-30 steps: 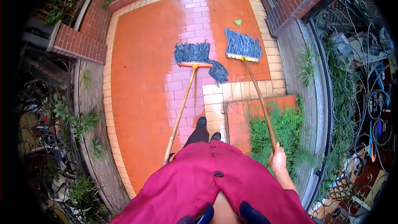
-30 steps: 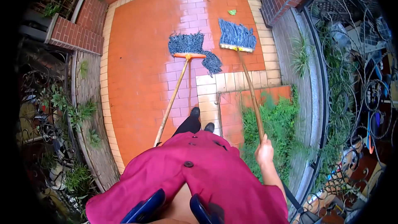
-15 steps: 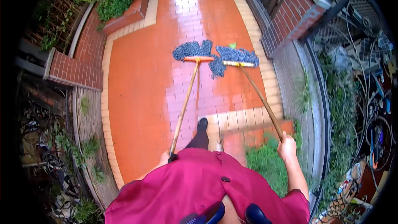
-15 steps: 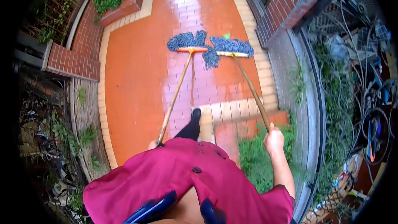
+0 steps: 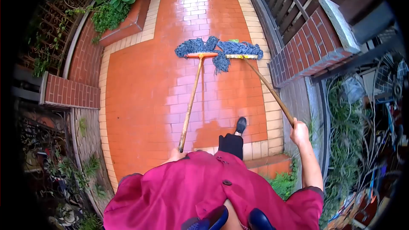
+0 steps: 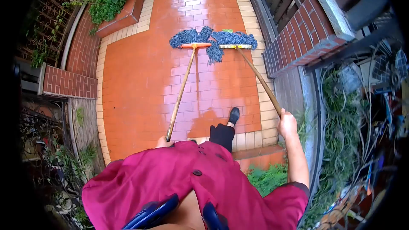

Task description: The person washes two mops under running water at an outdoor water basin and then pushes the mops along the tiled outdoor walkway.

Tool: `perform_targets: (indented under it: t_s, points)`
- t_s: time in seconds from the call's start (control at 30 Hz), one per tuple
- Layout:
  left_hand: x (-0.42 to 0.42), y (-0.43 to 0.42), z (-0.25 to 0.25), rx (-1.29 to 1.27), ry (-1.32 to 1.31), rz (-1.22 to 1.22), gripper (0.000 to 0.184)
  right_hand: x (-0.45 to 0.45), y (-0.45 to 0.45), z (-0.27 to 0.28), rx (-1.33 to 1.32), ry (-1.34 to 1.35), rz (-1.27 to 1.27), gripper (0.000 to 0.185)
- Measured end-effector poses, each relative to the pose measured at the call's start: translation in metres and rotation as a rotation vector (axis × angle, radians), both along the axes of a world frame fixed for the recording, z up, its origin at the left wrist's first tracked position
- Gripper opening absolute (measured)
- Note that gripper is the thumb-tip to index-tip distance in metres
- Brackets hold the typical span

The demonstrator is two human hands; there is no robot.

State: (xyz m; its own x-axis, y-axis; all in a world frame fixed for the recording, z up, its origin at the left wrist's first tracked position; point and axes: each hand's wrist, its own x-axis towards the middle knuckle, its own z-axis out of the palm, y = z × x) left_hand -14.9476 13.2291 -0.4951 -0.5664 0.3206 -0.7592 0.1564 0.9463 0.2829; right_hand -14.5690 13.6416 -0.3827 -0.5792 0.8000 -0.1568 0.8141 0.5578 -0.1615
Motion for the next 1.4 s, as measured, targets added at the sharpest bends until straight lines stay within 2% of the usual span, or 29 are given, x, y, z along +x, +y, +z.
perform_targets:
  t_s: [0.1,0.2,0.27,0.33,0.43,0.47,0.63,0.73,0.77,0.83,0.87,0.93,1.3,1.4]
  points:
    - [-0.003,0.069,-0.02,0.021,-0.016,0.089,0.044,-0.027,0.086,-0.011,-0.004,0.027,0.026,0.02]
    - [-0.006,0.153,-0.016,0.013,-0.033,0.119,0.044,-0.066,0.166,-0.018,-0.019,0.008,0.037,0.02]
    - [-0.017,0.204,-0.01,0.085,-0.031,0.13,0.033,-0.101,0.224,-0.01,-0.064,-0.025,0.059,0.018]
    - [-0.031,0.281,0.071,0.017,-0.181,0.357,0.026,-0.14,0.274,0.005,-0.069,-0.079,0.05,0.019]
    - [-0.071,0.347,0.104,0.009,-0.222,0.383,0.02,-0.196,0.345,0.014,-0.012,-0.047,0.087,0.02]
    - [-0.086,0.361,0.096,-0.024,-0.213,0.336,0.018,-0.216,0.368,0.018,-0.002,-0.029,0.096,0.02]
    - [-0.177,0.462,0.091,-0.029,-0.154,0.243,0.021,-0.324,0.482,0.046,0.023,-0.045,0.106,0.02]
    - [-0.243,0.553,0.09,-0.082,-0.193,0.277,0.021,-0.391,0.559,0.057,0.028,-0.041,0.084,0.019]
    - [-0.263,0.584,0.097,-0.009,-0.146,0.28,0.018,-0.415,0.585,0.057,0.049,-0.081,0.105,0.018]
    - [-0.315,0.617,0.044,0.031,-0.127,0.258,0.015,-0.457,0.621,0.065,-0.018,-0.077,0.111,0.018]
    - [-0.336,0.661,0.08,-0.05,-0.101,0.275,0.013,-0.484,0.648,0.068,-0.038,-0.084,0.083,0.018]
    - [-0.388,0.691,0.09,-0.052,-0.083,0.219,0.015,-0.527,0.677,0.069,0.001,-0.062,0.127,0.017]
    - [-0.625,0.954,0.065,-0.13,-0.031,0.191,0.019,-0.741,0.993,0.045,-0.007,-0.03,0.213,0.015]
    - [-0.691,1.055,0.086,-0.146,-0.026,0.235,0.016,-0.822,1.067,0.048,-0.048,-0.059,0.223,0.017]
